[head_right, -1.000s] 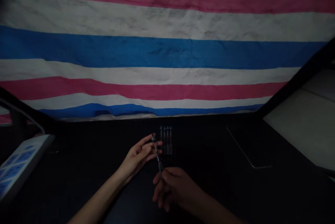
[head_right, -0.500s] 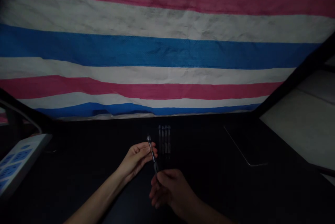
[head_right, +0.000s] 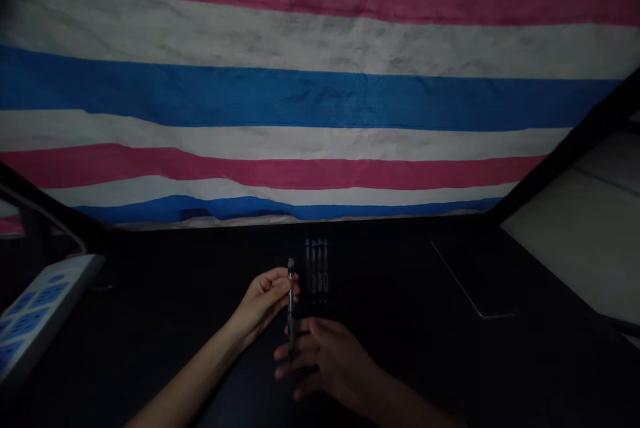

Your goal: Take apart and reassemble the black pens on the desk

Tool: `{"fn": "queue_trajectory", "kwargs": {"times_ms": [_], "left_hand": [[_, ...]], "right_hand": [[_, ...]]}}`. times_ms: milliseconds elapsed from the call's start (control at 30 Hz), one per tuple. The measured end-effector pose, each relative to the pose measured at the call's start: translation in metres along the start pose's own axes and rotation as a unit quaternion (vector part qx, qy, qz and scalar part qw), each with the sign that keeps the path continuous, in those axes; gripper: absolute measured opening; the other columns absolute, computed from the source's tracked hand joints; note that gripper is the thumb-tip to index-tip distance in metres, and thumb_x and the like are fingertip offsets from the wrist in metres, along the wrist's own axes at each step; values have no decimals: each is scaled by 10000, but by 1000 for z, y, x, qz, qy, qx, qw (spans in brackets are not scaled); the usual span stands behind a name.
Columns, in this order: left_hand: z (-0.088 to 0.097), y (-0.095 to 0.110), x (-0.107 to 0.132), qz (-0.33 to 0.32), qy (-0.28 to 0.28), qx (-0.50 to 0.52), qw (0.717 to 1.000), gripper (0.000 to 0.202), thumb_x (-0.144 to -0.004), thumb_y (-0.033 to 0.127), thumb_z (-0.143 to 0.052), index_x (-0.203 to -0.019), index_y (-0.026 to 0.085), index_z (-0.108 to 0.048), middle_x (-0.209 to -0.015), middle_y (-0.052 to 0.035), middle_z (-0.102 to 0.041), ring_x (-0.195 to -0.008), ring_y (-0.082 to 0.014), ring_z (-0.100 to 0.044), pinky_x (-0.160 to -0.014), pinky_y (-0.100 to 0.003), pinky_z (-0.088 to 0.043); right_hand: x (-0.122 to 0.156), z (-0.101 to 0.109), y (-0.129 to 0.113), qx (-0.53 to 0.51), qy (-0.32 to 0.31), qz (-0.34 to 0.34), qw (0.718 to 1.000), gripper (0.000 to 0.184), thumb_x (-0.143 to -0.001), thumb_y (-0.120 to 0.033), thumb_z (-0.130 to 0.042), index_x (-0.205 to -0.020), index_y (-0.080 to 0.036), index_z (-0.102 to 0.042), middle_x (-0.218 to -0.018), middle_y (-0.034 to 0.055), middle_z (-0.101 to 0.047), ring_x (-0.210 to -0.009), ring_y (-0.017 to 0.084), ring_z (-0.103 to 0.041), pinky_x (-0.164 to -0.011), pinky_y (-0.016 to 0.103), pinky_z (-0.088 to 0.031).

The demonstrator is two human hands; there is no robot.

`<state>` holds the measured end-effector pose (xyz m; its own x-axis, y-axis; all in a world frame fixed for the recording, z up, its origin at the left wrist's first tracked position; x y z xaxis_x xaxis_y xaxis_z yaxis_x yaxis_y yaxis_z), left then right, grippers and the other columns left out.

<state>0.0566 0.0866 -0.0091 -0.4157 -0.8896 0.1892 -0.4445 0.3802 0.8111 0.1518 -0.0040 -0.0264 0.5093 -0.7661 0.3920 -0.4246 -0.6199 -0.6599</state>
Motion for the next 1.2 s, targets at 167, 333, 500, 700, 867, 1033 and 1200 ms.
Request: {"fn": "queue_trajectory", "kwargs": {"times_ms": [167,333,500,700,867,1033,1200], "left_hand": [[-2,-2,1,7,-12,-1,1000,296,-650,300,-834,-811,109,-677,-678,-45,-696,-592,-96,-624,-580,-175,-494],[-4,-1,2,5,-23,-2,1000,268,-675,280,-818,-799,104,-657,-689,-50,-688,-611,-101,-622,-583,-179,-494],[-3,1,0,8,-27,2,1000,244,-700,267,-795,-804,105,-645,-699,-52,-683,-617,-110,-622,-582,-193,-503],[-4,0,0,7,-34,2,999,222,-714,247,-781,-806,106,-637,-697,-53,-682,-611,-114,-624,-579,-200,-507],[-4,0,0,0,-37,6,999,220,-720,248,-777,-808,106,-634,-703,-56,-680,-623,-116,-624,-586,-202,-505],[-3,-2,0,-3,-44,-1,999,186,-749,233,-751,-830,108,-639,-714,-59,-681,-629,-117,-622,-611,-218,-507],[-2,-2,0,-3,-38,-5,999,191,-735,232,-762,-820,109,-643,-704,-57,-678,-627,-122,-620,-606,-222,-503]], "right_hand": [[-2,3,1,-1,14,-5,1000,269,-765,-340,-733,-803,-112,-595,-793,80,-691,-718,171,-669,-699,332,-510],[-3,0,2,-25,-19,-6,999,315,-820,-385,-670,-935,-93,-645,-934,131,-686,-820,206,-677,-767,364,-489],[-2,2,-1,-27,2,-7,1000,230,-744,-274,-757,-865,-124,-633,-893,83,-688,-790,186,-672,-773,363,-488],[0,-1,-2,-20,-20,-15,999,244,-790,-314,-717,-866,-94,-644,-913,116,-687,-803,206,-682,-781,369,-482],[1,-3,-1,-29,-36,-18,999,276,-823,-341,-680,-942,-95,-639,-949,136,-686,-830,219,-684,-796,381,-474],[1,0,0,-27,-26,-14,999,235,-787,-284,-720,-912,-112,-621,-918,116,-696,-806,217,-691,-786,379,-477],[0,1,3,-16,-28,-26,999,281,-797,-331,-702,-908,-87,-619,-891,125,-697,-796,226,-702,-779,373,-485]]}}
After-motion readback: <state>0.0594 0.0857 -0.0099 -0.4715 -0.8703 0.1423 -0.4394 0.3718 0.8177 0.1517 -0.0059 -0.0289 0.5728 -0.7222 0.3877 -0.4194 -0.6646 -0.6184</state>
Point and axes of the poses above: each hand's wrist, its own x-axis away from the middle knuckle, its own z-axis out of the back of the hand, y = z × x, the point moved 7 cm from there along -x, towards the middle knuckle
